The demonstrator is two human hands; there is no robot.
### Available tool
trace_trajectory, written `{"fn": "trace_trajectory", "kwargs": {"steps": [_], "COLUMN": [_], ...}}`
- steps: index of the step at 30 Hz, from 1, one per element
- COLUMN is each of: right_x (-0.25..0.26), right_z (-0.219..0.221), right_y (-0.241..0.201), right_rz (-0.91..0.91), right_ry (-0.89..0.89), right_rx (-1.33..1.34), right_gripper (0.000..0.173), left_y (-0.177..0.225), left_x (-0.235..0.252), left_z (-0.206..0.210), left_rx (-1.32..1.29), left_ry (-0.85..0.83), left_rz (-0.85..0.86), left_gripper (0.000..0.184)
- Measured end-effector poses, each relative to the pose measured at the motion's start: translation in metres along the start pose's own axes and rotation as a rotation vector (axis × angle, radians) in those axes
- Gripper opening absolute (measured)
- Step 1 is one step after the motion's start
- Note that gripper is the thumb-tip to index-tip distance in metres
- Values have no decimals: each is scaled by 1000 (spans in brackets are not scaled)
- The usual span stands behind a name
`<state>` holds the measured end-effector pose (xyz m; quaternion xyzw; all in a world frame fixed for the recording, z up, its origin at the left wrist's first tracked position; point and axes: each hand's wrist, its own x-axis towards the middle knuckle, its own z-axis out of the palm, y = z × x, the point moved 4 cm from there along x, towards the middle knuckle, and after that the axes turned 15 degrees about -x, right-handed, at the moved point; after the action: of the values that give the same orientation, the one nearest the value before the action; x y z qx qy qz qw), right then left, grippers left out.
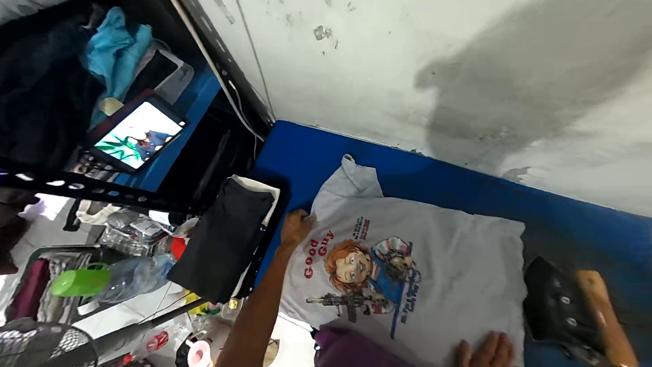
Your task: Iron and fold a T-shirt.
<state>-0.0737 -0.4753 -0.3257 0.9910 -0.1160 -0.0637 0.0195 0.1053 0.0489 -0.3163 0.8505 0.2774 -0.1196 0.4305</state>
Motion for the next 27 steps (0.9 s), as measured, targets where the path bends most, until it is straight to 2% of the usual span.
{"fn": "trace_trajectory", "kwargs": {"steps": [3,5,7,8,10,13,16,19,22,27], "right_x": [3,8,23,38,80,164,254,320,349,374], "right_z": [4,0,-17,-29,-51,-77,-93,-80,-73,-65], "right_y": [4,5,3,0,-7,-19,-25,-20,-17,1], "right_rz": [1,18,45,48,-24,-184,-207,-206,-198,-58], "right_ry": [-8,-33,-83,-84,-25,16,-48,-164,-254,-153], "right_rx": [4,-3,48,92,146,230,170,73,-73,-63], "right_gripper": [83,84,77,67,49,33,37,42,31,28], "left_y": [-1,6,18,28,50,82,98,105,103,90], "left_x": [9,15,26,33,51,82,110,125,133,137], "left_z": [-10,-8,-2,0,6,19,32,32,15,14], "left_rx": [-47,-31,-21,-23,-13,20,76,106,83,-38], "left_ry": [38,36,-1,-14,-9,-41,-123,-175,-79,99], "left_rz": [-69,-47,27,60,141,174,110,101,94,79], "left_gripper": [36,35,39,42,45,50,49,32,29,30]}}
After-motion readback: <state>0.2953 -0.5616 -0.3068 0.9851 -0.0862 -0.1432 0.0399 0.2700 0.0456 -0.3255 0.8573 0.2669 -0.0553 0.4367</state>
